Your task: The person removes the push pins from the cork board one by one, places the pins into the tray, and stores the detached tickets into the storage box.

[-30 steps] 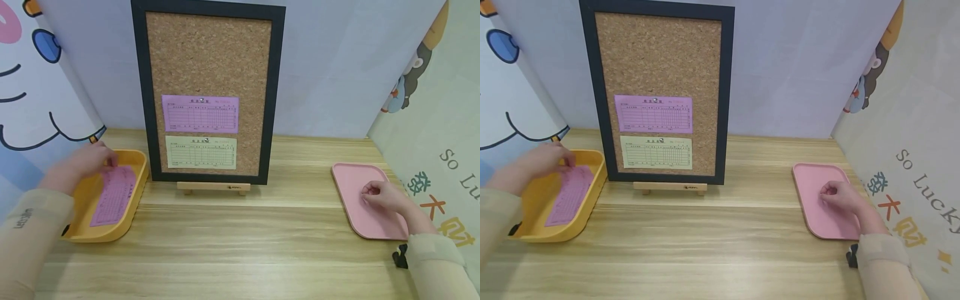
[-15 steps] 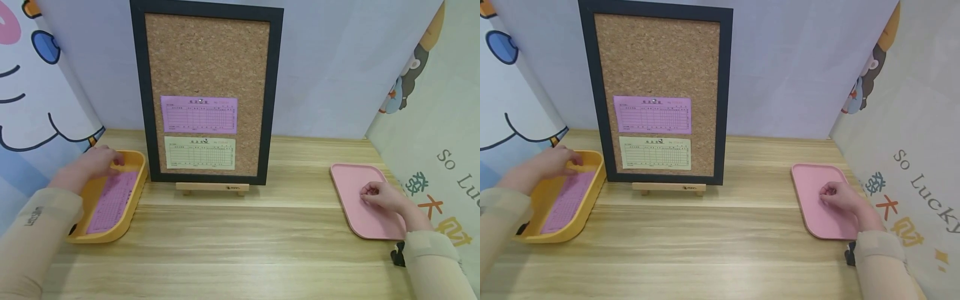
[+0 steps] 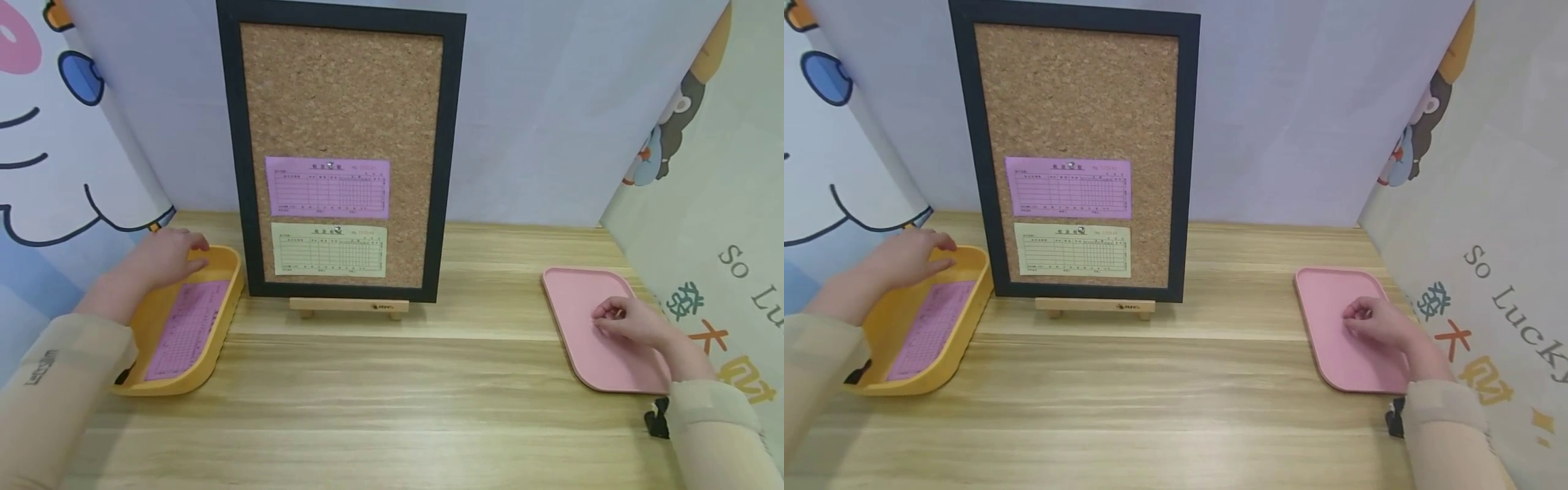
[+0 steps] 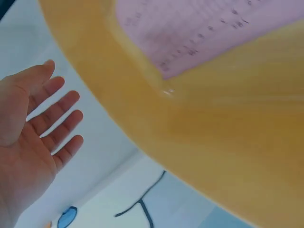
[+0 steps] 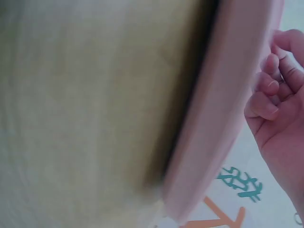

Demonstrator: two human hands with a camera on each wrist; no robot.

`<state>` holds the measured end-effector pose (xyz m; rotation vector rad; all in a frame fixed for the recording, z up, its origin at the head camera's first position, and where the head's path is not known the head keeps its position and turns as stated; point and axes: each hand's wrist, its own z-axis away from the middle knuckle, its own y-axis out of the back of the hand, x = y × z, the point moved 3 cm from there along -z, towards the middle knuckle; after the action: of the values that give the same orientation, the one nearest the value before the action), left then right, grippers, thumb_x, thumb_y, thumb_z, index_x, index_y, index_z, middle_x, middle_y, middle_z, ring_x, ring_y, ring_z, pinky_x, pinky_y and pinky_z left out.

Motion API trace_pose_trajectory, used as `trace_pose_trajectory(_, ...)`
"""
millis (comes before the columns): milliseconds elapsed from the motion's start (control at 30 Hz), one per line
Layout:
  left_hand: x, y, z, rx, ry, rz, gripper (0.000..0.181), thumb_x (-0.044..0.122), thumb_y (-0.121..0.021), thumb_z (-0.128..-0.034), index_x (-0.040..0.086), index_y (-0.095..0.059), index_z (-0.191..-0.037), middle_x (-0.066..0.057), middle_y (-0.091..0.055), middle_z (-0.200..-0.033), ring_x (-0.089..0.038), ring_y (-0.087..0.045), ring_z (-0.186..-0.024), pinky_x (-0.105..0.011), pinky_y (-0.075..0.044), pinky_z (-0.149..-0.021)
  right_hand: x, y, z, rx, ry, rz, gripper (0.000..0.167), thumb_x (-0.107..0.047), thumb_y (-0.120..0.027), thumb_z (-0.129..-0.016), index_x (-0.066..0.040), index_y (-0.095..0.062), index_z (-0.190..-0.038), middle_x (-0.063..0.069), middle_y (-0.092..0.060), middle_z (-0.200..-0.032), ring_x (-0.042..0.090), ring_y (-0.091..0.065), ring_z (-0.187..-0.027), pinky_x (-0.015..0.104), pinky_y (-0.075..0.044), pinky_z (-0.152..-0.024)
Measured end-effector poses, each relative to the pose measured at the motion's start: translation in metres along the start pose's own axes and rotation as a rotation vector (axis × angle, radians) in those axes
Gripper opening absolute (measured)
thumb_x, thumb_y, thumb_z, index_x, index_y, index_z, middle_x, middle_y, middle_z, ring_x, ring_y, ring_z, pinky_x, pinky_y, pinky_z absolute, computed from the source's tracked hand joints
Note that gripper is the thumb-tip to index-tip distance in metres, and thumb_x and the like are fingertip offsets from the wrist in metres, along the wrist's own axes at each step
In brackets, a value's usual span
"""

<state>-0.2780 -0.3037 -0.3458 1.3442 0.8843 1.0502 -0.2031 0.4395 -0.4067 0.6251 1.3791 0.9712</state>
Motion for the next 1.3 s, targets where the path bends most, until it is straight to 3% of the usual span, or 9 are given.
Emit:
trace_pose_trajectory(333, 0.033, 0.024, 0.007, 0.161, 0.086, 0.039, 0.04, 0.024, -0.058, -0.0917, -0.003, -0.054, -0.121, -0.034, -0.042, -0.129, -0.052, -0.038, -0.115, -0.064, -0.033, -0.094, -0.033, 0.019, -0.001, 0.077, 0.047, 0.102, 0.023, -0.018, -0.064, -0.089, 0.0, -0.06, -0.103, 0.003, -0.052, -0.082, 0.008, -0.044, -0.065, 0.024, -0.039, -0.056)
trace_pose_trajectory(600, 0.058, 0.032, 0.013, 0.321, 0.148, 0.174, 0.049, 0.018, -0.055, -0.0906, -0.003, -0.042, -0.133, -0.035, -0.035, -0.134, -0.054, -0.031, -0.12, -0.07, -0.024, -0.096, -0.07, 0.03, -0.002, 0.175, 0.065, 0.127, 0.029, -0.024, -0.064, -0.089, -0.001, -0.059, -0.107, 0.006, -0.055, -0.085, 0.012, -0.046, -0.068, 0.025, -0.04, -0.056)
trace_pose_trajectory(1000, 0.088, 0.041, 0.022, 0.456, 0.152, 0.217, 0.066, 0.031, -0.062, -0.0892, -0.001, -0.034, -0.14, -0.032, -0.027, -0.143, -0.052, -0.026, -0.127, -0.069, -0.018, -0.1, -0.125, 0.037, 0.009, 0.35, 0.128, 0.088, 0.023, -0.023, -0.064, -0.089, -0.006, -0.061, -0.105, 0.008, -0.061, -0.089, 0.01, -0.043, -0.07, 0.021, -0.037, -0.055)
trace_pose_trajectory(1300, 0.106, 0.044, 0.019, 0.471, 0.174, 0.334, 0.078, 0.038, -0.065, -0.0871, 0.007, -0.024, -0.146, -0.024, -0.007, -0.154, -0.046, -0.01, -0.138, -0.068, -0.01, -0.104, -0.172, 0.03, 0.015, 0.531, 0.211, 0.018, 0.021, -0.018, -0.069, -0.086, -0.006, -0.065, -0.102, 0.004, -0.064, -0.084, -0.005, -0.048, -0.07, 0.012, -0.038, -0.055)
